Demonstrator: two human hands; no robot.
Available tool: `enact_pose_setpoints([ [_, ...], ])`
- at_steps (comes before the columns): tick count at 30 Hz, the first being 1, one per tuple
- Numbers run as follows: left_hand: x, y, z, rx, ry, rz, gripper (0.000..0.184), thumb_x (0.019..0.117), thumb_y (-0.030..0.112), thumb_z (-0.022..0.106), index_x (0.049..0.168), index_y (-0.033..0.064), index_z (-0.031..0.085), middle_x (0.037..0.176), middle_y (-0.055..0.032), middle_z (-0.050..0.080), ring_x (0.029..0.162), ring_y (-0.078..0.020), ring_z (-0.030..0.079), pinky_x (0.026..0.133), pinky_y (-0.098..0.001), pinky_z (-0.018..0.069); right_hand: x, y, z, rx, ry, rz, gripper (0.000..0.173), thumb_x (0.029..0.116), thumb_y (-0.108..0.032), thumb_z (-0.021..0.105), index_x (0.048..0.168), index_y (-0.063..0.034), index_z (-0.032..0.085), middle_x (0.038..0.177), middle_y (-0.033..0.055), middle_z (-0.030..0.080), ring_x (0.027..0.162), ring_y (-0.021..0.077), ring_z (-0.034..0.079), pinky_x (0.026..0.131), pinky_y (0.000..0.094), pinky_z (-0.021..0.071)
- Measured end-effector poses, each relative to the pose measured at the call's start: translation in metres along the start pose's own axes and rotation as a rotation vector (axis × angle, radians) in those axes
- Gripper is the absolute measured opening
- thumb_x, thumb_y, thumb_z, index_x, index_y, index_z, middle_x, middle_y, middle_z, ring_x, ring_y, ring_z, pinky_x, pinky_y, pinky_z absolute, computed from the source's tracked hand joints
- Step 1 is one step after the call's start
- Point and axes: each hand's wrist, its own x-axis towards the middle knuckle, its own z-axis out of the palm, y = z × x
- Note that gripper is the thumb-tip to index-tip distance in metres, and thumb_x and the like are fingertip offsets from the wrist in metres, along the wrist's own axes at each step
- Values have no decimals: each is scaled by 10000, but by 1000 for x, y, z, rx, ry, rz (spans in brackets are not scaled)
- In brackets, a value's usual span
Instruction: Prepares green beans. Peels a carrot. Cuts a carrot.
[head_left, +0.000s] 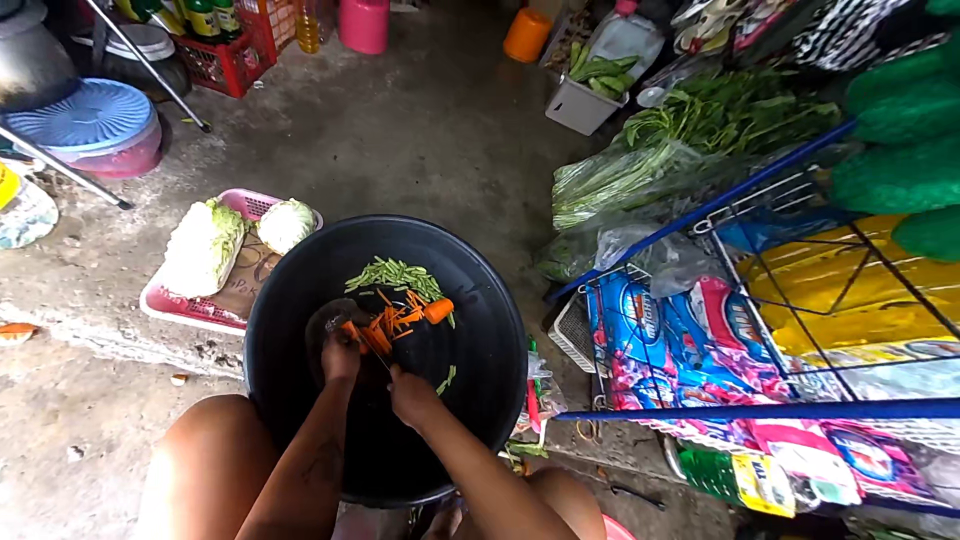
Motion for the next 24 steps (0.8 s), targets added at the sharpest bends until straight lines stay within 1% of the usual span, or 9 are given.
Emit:
enact_pose_setpoints([
  [3, 1, -1, -1, -4, 0, -2, 325, 999, 117, 620, 1303, 2, 623, 1312, -185, 649, 1243, -298, 624, 1088, -464, 486, -11, 1, -5, -42, -44, 17, 460, 1120, -278, 405, 1543, -100, 362, 1312, 226, 650, 1242, 401, 640, 1006, 597, 525],
  [6, 1, -4, 0, -31, 0, 0, 307, 999, 116, 628, 1283, -1, 631, 1310, -194, 643, 1240, -302, 619, 1083, -459, 487, -27, 12, -10, -86, -83, 42, 473, 1116, -300, 418, 1546, -107, 381, 1327, 226, 647, 1248, 410, 634, 1008, 611, 519],
  [8, 1, -7, 1, -65, 17, 13, 282, 1000, 121, 637, 1250, -9, 645, 1287, -201, 647, 1216, -301, 626, 1069, -456, 495, -30, 20, -13, -74, -67, 35, 466, 1120, -332, 407, 1528, -107, 409, 1303, 222, 659, 1231, 408, 644, 1004, 607, 522],
  [9, 2, -8, 2, -76, 25, 21, 274, 1001, 123, 637, 1240, -9, 650, 1278, -199, 650, 1204, -294, 630, 1063, -451, 498, -29, 21, -13, -60, -27, 26, 454, 1123, -347, 392, 1509, -111, 427, 1266, 216, 673, 1202, 401, 660, 986, 596, 534],
  [11, 0, -8, 3, -77, 35, 33, 266, 1005, 124, 637, 1237, -5, 655, 1272, -190, 656, 1198, -284, 636, 1060, -441, 502, -21, 17, -14, -34, 59, 1, 437, 1131, -356, 363, 1489, -117, 442, 1198, 210, 693, 1149, 388, 684, 954, 574, 551],
  [13, -2, -8, 3, -70, 25, 39, 273, 1010, 123, 632, 1256, 4, 647, 1296, -190, 644, 1220, -285, 626, 1068, -435, 498, -7, 8, -14, -32, 113, -26, 431, 1135, -348, 348, 1489, -119, 439, 1171, 198, 703, 1130, 374, 696, 941, 554, 561],
  [17, -1, -11, 4, -97, 46, 54, 236, 1001, 97, 640, 1223, 21, 664, 1270, -174, 656, 1172, -272, 648, 1028, -429, 525, 16, -9, -14, -68, 116, -41, 459, 1139, -339, 331, 1548, -139, 391, 1214, 188, 698, 1158, 364, 688, 961, 543, 554],
  [21, -2, -10, 4, -87, 38, 52, 236, 1008, 101, 633, 1229, 26, 663, 1274, -174, 651, 1159, -265, 652, 1022, -422, 526, 25, -8, -13, -64, 119, -66, 455, 1140, -340, 328, 1538, -131, 396, 1205, 189, 699, 1156, 362, 689, 958, 542, 554],
  [24, -2, -12, 4, -97, 43, 58, 234, 1010, 103, 628, 1230, 32, 666, 1290, -177, 643, 1166, -268, 649, 1018, -424, 531, 27, -7, -8, -49, 137, -97, 454, 1138, -338, 332, 1534, -128, 407, 1175, 188, 708, 1121, 366, 701, 944, 550, 559],
])
